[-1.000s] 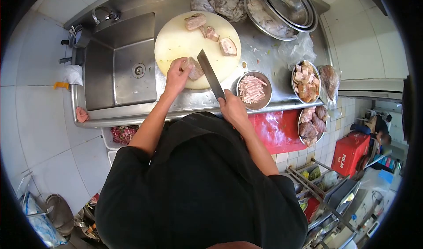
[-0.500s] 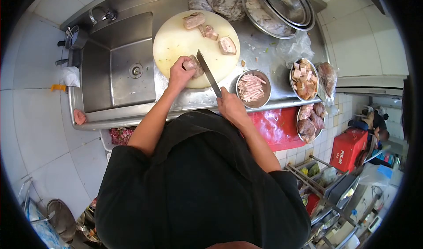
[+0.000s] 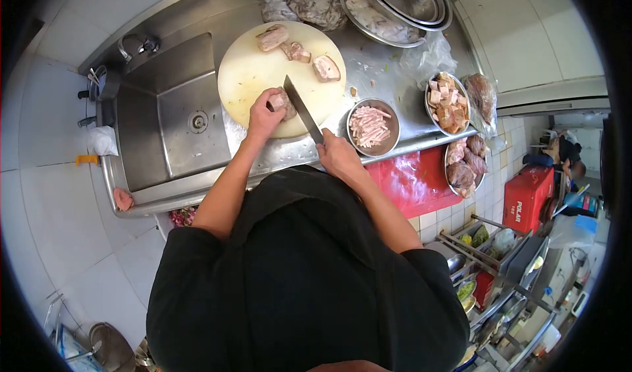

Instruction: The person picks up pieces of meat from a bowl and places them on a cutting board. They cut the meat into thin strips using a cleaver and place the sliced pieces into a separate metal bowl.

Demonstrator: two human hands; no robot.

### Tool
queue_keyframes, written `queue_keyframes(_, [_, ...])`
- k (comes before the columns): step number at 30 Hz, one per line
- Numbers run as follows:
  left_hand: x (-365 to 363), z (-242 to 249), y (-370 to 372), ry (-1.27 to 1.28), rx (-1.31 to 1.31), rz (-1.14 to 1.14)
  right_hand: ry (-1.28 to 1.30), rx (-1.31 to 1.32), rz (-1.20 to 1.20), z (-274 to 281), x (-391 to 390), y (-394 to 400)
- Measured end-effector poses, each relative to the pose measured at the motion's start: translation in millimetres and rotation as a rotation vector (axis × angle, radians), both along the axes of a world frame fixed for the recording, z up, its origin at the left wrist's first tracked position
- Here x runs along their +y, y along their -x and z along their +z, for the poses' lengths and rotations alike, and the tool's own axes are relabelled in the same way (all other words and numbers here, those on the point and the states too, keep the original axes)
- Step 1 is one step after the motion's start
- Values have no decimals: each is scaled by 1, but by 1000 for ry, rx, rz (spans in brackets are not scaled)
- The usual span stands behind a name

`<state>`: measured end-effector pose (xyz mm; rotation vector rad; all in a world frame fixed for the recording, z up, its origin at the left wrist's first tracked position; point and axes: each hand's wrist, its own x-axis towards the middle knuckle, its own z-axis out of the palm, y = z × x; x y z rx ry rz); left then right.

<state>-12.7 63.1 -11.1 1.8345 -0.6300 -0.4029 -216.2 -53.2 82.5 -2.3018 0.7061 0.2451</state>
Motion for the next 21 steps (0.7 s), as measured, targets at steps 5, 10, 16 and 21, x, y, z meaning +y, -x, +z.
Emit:
queue_keyframes(5, [-1, 2, 5, -42, 21, -30, 38, -36, -9, 3, 1, 3])
queue_keyframes(10, [6, -1, 7, 1, 50, -47, 73, -3, -12, 16, 7, 8])
queue_keyframes(16, [16, -11, 11, 31, 42, -24, 71, -13, -34, 8, 12, 5])
queue_keyframes(21, [5, -10, 12, 66, -5, -76, 36, -26, -65, 2, 7, 5])
